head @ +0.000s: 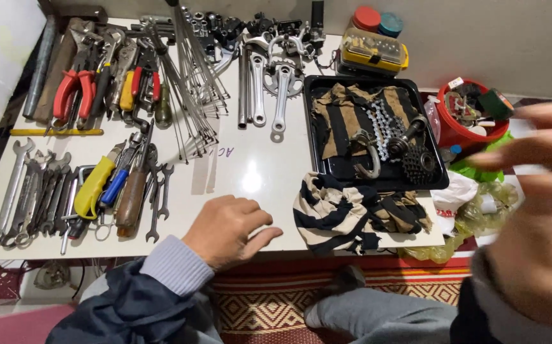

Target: The person sorts through a bundle of bicycle spokes on a workbench and then cleans a metal bicycle component using a cloth.

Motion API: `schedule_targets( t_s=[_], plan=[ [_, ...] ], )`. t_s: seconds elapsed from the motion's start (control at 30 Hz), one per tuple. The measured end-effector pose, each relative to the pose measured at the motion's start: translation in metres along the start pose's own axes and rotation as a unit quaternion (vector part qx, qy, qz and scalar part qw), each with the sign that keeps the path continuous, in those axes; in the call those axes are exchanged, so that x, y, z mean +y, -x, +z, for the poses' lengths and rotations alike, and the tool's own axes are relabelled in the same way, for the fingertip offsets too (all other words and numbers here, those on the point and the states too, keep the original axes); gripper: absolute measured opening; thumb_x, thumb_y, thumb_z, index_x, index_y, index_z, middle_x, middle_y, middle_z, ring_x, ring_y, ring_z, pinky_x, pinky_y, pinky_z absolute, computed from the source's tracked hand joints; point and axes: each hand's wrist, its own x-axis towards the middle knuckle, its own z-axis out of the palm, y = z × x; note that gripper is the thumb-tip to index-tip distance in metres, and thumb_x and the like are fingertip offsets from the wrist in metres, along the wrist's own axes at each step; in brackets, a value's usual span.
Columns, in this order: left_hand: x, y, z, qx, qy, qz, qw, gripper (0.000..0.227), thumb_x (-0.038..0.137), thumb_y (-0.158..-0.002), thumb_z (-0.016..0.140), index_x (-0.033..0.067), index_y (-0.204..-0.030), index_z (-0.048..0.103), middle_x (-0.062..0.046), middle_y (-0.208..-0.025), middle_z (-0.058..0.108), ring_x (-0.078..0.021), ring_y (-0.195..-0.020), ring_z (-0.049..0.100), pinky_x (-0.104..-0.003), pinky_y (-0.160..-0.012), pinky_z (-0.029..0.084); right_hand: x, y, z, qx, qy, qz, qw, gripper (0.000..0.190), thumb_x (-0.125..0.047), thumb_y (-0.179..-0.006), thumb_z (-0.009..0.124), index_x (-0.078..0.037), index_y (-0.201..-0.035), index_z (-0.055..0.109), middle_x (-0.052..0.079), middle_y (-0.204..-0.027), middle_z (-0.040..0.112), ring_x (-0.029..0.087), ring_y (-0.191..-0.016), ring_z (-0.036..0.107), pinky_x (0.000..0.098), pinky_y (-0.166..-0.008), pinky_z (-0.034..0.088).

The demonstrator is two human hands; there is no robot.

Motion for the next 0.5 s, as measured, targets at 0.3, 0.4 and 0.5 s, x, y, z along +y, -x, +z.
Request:
schedule_targets(
  t_s=[0.3, 0.4, 0.5],
  plan=[
    [0.005, 0.01, 0.012, -0.1, 0.0, 0.019, 0.995, 0.037, 0.037, -0.101, 0.063, 0.0112, -0.076, 0.069, -0.005, -0.059, 0.061, -0.0241, -0.049, 0.058, -0.04, -0.048, 0.05, 0.001, 0.036, 0.073, -0.166, -0.029, -0.022, 0.985, 0.01, -0.005, -0.086, 0.074, 0.002, -0.091, 0.07, 0.017, -0.09, 0.071, 0.027, -0.081, 0.069, 0.0343, -0.075, 0.06],
    [0.01, 0.014, 0.02, -0.158, 0.018, 0.025, 0.987, 0.037, 0.04, -0.104, 0.059, 0.011, -0.083, 0.07, -0.005, -0.062, 0.064, -0.0198, -0.051, 0.062, -0.04, -0.053, 0.057, -0.013, 0.059, 0.088, -0.268, -0.065, -0.039, 0.96, 0.018, -0.018, -0.091, 0.07, -0.001, -0.096, 0.067, 0.017, -0.096, 0.071, 0.029, -0.078, 0.068, 0.0396, -0.07, 0.056],
    [0.017, 0.012, 0.022, -0.226, 0.03, 0.029, 0.973, 0.032, 0.036, -0.104, 0.057, 0.0105, -0.089, 0.069, -0.009, -0.074, 0.069, -0.0264, -0.063, 0.067, -0.044, -0.064, 0.054, -0.028, 0.075, 0.104, -0.315, -0.122, -0.072, 0.938, 0.019, -0.018, -0.096, 0.068, 0.0, -0.091, 0.065, 0.015, -0.086, 0.066, 0.025, -0.062, 0.059, 0.0391, -0.052, 0.048]
  ],
)
